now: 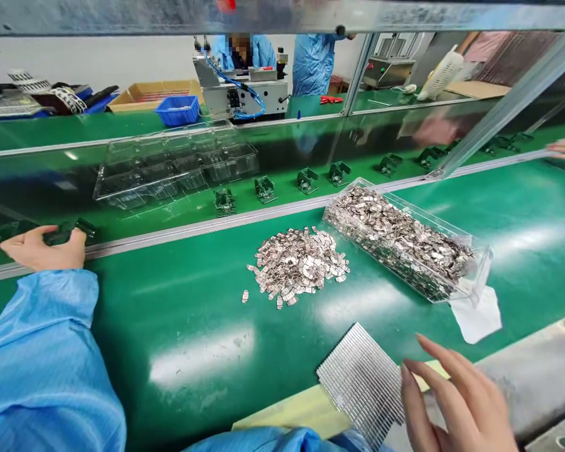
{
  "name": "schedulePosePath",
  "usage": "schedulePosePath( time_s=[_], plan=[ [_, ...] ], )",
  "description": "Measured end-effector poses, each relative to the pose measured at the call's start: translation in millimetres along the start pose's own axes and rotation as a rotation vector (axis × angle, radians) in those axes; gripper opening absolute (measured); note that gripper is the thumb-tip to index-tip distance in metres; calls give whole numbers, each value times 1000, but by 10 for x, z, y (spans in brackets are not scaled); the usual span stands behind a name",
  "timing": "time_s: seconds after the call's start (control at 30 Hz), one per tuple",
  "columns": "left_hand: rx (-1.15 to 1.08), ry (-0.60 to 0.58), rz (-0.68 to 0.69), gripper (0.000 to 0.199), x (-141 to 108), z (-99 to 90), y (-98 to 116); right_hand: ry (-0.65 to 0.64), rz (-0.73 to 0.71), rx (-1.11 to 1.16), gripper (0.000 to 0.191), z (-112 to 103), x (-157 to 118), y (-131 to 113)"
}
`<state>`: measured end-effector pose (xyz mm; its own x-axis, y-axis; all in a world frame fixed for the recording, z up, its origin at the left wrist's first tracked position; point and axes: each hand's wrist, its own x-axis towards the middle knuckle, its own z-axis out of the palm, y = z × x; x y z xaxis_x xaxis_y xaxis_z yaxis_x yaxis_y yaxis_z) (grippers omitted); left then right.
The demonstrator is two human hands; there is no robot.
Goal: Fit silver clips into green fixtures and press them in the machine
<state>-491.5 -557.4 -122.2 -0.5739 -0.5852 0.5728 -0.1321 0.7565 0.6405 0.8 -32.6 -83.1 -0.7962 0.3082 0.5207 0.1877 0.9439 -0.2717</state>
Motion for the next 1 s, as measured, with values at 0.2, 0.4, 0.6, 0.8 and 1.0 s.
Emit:
schedulePosePath(
  time_s=[0.2,0.4,0.6,0.8,1.0],
  plan=[
    [-201,-45,211,36,-667,-321,500,-412,-223,317,19,426,680,-672],
    [-354,-311,701,26,-1929,-1071,845,-772,-483,124,25,1125,1262,-1372],
    [-453,-474,792,33,-2434,-1570,895,-918,-683,-20,24,1434,1366,-1738],
    [-508,-725,735,94,-2326,-1685,736,-963,-568,-108,30,1309,1280,-1802],
    [-315,-1208,695,97,-2214,-1527,660,-1034,-393,-123,31,1191,1341,-1795]
  ],
)
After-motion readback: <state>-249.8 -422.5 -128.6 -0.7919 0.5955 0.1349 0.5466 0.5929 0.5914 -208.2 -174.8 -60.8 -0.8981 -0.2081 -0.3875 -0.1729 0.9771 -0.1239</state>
